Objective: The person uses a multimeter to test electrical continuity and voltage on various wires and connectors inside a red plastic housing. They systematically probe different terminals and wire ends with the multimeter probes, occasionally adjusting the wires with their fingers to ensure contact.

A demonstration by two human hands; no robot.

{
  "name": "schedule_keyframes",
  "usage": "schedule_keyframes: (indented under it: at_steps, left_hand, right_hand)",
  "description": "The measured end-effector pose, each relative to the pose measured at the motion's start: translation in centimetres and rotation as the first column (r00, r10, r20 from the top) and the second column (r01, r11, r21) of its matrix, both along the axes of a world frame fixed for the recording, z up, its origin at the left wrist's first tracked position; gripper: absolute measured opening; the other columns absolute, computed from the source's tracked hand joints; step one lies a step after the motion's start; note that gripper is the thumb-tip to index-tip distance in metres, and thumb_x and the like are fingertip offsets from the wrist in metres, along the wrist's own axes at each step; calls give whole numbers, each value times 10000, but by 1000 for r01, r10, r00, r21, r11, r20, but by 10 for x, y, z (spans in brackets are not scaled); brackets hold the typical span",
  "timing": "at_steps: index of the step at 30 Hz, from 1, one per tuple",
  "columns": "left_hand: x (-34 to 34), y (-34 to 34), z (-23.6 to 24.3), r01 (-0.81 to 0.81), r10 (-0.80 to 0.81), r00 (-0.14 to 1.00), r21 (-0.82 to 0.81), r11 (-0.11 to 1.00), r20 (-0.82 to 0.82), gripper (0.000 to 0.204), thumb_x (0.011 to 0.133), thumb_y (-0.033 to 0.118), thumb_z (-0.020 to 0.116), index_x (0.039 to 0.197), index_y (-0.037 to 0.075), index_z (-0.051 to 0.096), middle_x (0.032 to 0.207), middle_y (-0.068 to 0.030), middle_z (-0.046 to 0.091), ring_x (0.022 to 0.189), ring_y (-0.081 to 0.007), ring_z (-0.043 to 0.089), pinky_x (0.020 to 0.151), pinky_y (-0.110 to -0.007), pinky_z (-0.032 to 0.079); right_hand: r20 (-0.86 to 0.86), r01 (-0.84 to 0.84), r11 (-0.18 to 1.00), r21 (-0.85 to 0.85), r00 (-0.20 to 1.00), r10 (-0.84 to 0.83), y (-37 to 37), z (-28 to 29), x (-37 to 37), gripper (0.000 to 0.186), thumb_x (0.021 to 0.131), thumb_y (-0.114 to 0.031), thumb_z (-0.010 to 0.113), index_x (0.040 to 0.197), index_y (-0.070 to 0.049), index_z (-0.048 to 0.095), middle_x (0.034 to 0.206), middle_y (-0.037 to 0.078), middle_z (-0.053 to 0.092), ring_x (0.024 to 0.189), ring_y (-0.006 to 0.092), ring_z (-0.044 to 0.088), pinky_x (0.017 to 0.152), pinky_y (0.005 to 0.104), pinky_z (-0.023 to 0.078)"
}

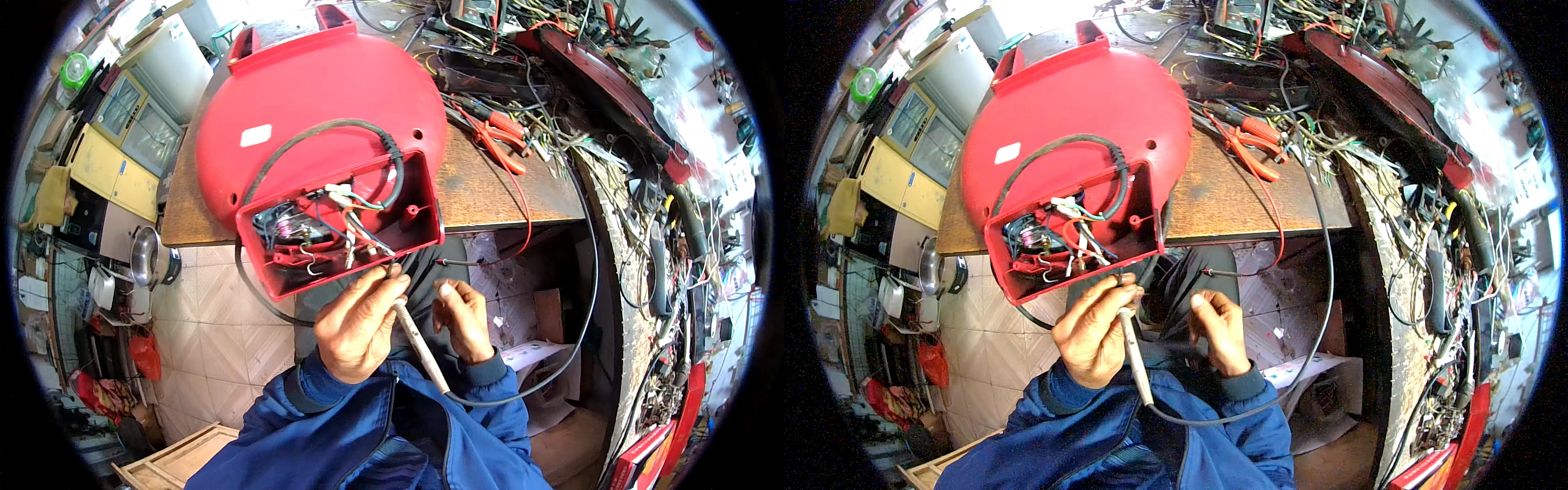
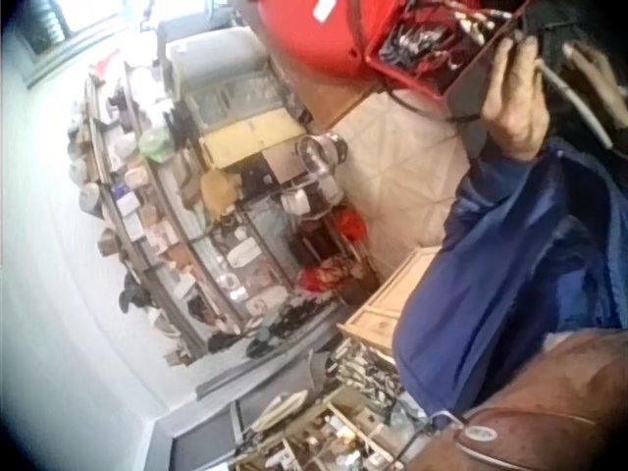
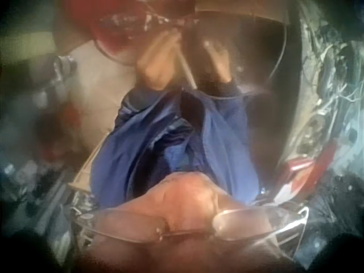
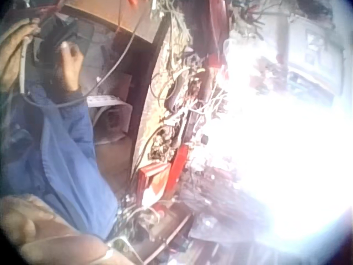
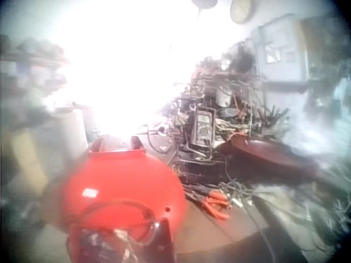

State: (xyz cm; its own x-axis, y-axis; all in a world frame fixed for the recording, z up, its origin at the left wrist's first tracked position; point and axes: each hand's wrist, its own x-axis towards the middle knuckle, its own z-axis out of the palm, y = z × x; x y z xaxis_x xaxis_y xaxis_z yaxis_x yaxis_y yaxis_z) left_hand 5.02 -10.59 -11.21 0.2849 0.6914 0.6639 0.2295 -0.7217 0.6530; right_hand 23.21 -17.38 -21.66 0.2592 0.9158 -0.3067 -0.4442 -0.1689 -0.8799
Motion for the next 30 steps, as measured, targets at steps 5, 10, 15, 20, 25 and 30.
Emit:
schedule_keyframes:
  at_steps: [5,10,15,20,25,30]
  left_hand:
    - [0,2,2,-12,12,1000,22,1000,-5,247,867,-92,672,1111,-57,689,1064,-233,714,914,-276,743,768,-328,607]
    - [-6,2,6,20,-20,999,-6,1000,-36,260,881,-67,648,1133,-37,699,1090,-233,713,951,-309,734,822,-354,595]
    - [-4,1,7,14,-14,1000,-23,1000,-12,280,857,-62,695,1135,-27,707,1091,-225,710,942,-286,737,794,-331,612]
    - [-5,4,7,22,-22,1000,0,1000,-15,280,835,-50,731,1114,-43,713,1085,-220,711,969,-295,734,827,-343,611]
    - [-6,3,7,11,-12,1000,-18,1000,-5,287,817,-63,739,1102,-35,718,1059,-216,713,961,-298,734,825,-354,607]
    - [-6,2,6,22,-21,1000,-26,999,21,305,804,-71,732,1105,-27,717,1056,-206,713,957,-307,732,822,-360,600]
  right_hand:
    - [-38,130,986,-105,990,-135,36,-26,7,334,967,-351,682,968,-24,611,643,14,538,487,112,496,429,267,409]
    - [485,411,887,-210,832,-270,37,-84,24,386,874,-303,794,718,-10,597,622,7,562,506,81,471,426,285,363]
    - [412,422,896,-139,847,-335,44,-115,48,336,978,-306,655,984,28,614,663,33,551,475,114,502,414,288,409]
    - [194,164,983,-88,970,-144,45,-86,47,376,1057,-309,516,1157,41,609,811,114,676,594,175,636,532,295,516]
    - [-89,150,938,312,988,-129,13,21,29,147,968,-123,648,1030,-13,574,813,139,671,624,216,643,567,353,561]
    - [-129,146,809,570,988,-87,16,128,18,307,909,-187,709,1074,-5,525,685,47,517,502,126,481,435,296,459]
